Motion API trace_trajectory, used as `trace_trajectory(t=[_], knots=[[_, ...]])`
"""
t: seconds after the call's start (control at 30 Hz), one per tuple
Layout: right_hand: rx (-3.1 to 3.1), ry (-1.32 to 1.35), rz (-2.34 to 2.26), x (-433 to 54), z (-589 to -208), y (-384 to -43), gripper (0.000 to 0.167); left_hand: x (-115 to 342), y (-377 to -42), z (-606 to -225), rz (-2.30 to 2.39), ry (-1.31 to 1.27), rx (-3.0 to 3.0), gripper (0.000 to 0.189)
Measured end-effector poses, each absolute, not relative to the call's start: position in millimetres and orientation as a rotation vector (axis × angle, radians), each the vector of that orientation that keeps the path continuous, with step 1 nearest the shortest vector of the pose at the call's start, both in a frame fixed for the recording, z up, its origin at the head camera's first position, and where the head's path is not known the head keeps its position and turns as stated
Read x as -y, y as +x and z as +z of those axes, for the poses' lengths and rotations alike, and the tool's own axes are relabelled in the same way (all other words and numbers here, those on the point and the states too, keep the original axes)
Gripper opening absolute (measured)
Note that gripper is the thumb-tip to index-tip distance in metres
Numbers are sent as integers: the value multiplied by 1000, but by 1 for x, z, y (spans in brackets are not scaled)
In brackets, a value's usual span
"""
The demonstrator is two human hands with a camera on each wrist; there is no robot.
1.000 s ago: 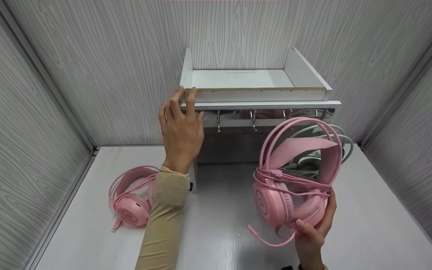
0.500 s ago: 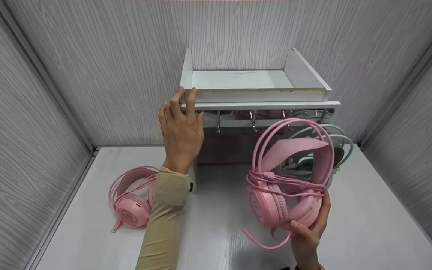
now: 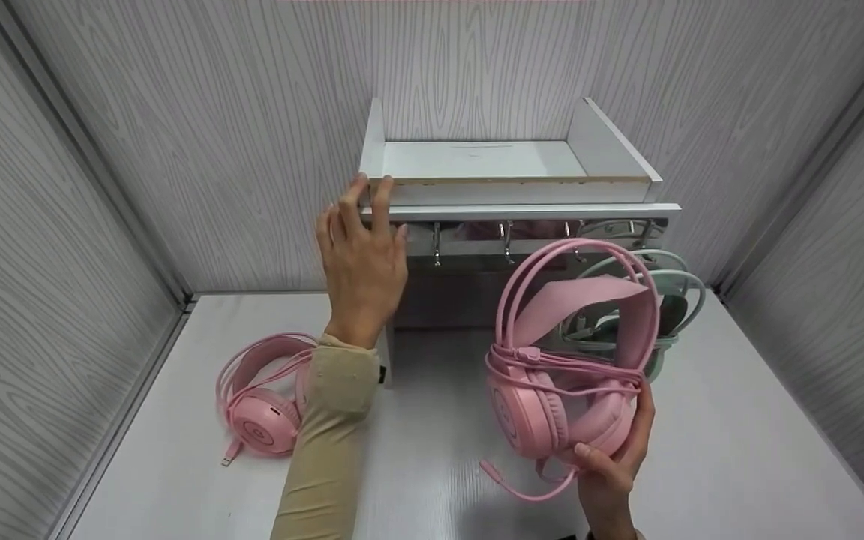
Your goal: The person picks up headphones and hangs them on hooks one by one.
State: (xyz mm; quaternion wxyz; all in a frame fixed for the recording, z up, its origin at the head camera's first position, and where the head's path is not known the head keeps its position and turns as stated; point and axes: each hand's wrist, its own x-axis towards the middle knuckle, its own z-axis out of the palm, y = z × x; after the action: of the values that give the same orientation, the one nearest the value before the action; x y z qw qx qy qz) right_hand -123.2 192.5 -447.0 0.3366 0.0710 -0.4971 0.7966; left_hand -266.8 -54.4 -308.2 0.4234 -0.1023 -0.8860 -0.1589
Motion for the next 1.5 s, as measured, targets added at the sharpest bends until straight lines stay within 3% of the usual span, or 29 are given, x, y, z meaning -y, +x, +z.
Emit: trace_trajectory(t=[1.5], knots=[[1477, 135, 2003, -189, -456, -125, 105, 52, -269, -309, -372, -253, 2203, 53]])
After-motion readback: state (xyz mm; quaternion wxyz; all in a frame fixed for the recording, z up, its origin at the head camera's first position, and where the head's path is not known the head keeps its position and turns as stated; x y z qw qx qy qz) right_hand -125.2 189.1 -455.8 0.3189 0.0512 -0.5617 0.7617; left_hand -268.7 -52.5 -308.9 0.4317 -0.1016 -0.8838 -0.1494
